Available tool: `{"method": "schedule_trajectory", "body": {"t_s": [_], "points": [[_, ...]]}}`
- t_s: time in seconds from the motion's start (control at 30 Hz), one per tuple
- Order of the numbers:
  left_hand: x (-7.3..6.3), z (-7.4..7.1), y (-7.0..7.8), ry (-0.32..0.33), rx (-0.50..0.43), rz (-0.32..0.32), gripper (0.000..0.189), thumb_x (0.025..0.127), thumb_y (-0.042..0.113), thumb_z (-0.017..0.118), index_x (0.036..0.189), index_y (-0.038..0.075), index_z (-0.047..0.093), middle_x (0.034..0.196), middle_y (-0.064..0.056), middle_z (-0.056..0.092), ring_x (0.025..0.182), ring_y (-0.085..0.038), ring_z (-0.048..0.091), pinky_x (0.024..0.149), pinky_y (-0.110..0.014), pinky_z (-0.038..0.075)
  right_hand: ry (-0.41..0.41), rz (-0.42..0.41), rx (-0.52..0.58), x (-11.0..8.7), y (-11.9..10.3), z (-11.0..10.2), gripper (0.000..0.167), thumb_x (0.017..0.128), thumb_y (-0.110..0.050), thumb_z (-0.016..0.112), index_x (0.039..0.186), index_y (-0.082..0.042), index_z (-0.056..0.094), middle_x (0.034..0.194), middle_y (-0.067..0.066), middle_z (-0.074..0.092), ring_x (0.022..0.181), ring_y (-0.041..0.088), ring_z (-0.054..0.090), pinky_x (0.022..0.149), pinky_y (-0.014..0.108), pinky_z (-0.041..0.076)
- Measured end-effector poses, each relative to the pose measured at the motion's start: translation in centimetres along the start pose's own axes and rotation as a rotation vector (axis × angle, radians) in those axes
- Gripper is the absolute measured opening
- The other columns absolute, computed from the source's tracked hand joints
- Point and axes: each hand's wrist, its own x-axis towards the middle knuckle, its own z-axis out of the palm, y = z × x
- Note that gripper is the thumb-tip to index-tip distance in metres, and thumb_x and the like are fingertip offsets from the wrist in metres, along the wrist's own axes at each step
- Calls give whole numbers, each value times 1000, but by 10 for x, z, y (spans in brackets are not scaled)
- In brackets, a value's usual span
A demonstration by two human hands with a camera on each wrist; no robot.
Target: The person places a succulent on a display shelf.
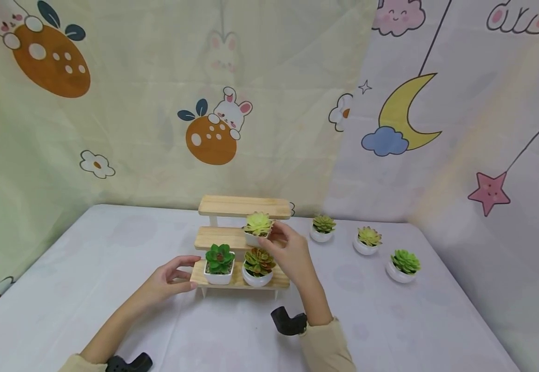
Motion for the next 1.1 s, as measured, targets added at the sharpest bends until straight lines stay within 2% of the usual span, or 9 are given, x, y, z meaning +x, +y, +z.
{"method": "schedule_trajectory", "body": {"t_s": [0.17, 0.33, 0.63, 0.83, 1.1], "points": [[-1, -1, -2, 4, 7, 3, 57, 80, 16, 72, 131, 8, 48, 128, -19, 48, 98, -23, 57, 81, -33, 46, -28, 10, 42, 2, -5, 7, 54, 82, -28, 71, 128, -7, 52, 114, 15, 63, 106, 28, 61, 89, 43, 48], [-2, -1, -2, 1, 3, 6, 57, 80, 15, 71, 131, 8, 48, 128, -20, 48, 98, -23, 56, 80, -34, 45, -64, 9, 39, 6, -12, 14, 56, 81, -30, 71, 128, -6, 52, 113, 14, 63, 103, 26, 62, 84, 39, 51], [-2, 0, 1, -6, 19, 3, 59, 81, 18, 71, 133, 7, 46, 130, -20, 48, 100, -25, 57, 81, -34, 46, -114, 37, 23, 10, -23, 24, 61, 82, -31, 70, 133, -6, 48, 116, 12, 63, 105, 25, 61, 84, 39, 50], [-2, 1, 3, -4, 16, -16, 59, 81, 19, 72, 133, 8, 46, 130, -19, 48, 101, -24, 57, 80, -33, 45, -132, 4, 21, 10, -29, 32, 61, 84, -32, 69, 134, -4, 47, 118, 13, 63, 107, 27, 62, 83, 39, 51], [-1, 0, 1, 1, 13, 1, 58, 81, 18, 71, 132, 7, 47, 129, -19, 48, 99, -24, 58, 81, -34, 45, -147, -26, 8, 12, -33, 36, 60, 85, -32, 67, 135, -5, 47, 117, 12, 64, 105, 24, 63, 85, 40, 51]]}}
